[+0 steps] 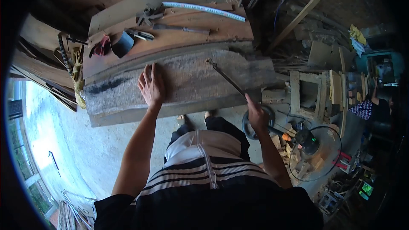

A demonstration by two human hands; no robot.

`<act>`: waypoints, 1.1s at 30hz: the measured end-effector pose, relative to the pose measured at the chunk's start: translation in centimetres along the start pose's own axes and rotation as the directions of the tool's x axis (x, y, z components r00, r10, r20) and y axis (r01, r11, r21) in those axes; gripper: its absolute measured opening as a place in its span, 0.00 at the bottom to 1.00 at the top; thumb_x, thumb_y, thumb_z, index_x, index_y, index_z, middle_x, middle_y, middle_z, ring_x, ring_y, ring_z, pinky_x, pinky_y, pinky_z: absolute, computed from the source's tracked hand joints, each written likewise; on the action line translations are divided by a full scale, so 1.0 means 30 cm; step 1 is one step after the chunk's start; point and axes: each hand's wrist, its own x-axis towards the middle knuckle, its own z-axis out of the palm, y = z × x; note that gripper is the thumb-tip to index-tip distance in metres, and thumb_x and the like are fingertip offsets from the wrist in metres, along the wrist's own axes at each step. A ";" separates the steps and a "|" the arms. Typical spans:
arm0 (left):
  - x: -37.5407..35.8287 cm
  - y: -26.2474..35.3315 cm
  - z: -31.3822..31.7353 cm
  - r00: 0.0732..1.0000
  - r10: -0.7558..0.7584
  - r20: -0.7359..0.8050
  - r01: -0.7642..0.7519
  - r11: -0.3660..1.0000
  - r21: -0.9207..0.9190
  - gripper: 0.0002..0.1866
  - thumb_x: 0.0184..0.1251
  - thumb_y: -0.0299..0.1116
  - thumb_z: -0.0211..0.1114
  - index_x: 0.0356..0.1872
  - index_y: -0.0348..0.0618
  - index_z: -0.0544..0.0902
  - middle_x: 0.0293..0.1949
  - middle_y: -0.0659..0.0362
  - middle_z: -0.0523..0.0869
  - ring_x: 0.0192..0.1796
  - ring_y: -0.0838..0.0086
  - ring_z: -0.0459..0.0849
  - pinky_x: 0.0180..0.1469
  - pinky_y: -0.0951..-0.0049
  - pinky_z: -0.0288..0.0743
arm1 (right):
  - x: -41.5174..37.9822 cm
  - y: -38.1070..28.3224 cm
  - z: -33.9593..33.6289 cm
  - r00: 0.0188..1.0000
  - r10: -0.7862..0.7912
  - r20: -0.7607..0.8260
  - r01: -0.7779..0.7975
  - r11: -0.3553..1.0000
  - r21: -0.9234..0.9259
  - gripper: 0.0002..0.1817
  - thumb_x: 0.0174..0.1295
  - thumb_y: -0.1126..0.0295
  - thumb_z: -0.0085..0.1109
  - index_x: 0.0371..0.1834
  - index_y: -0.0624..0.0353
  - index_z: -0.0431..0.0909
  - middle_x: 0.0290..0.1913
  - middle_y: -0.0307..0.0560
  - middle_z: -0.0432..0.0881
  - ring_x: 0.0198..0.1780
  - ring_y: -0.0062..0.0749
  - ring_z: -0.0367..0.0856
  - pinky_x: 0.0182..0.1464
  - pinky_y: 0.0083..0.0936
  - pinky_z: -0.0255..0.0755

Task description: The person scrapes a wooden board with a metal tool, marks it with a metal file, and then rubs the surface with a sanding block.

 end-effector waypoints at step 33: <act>0.051 0.596 0.126 0.969 0.138 0.205 -0.077 0.957 -0.279 0.09 0.61 0.40 0.72 0.39 0.52 0.86 0.45 0.58 0.83 0.54 0.58 0.78 0.61 0.55 0.64 | 0.163 0.125 0.033 0.972 0.225 -0.069 -0.211 0.964 0.163 0.25 0.78 0.61 0.49 0.77 0.44 0.68 0.41 0.61 0.88 0.39 0.55 0.89 0.38 0.40 0.78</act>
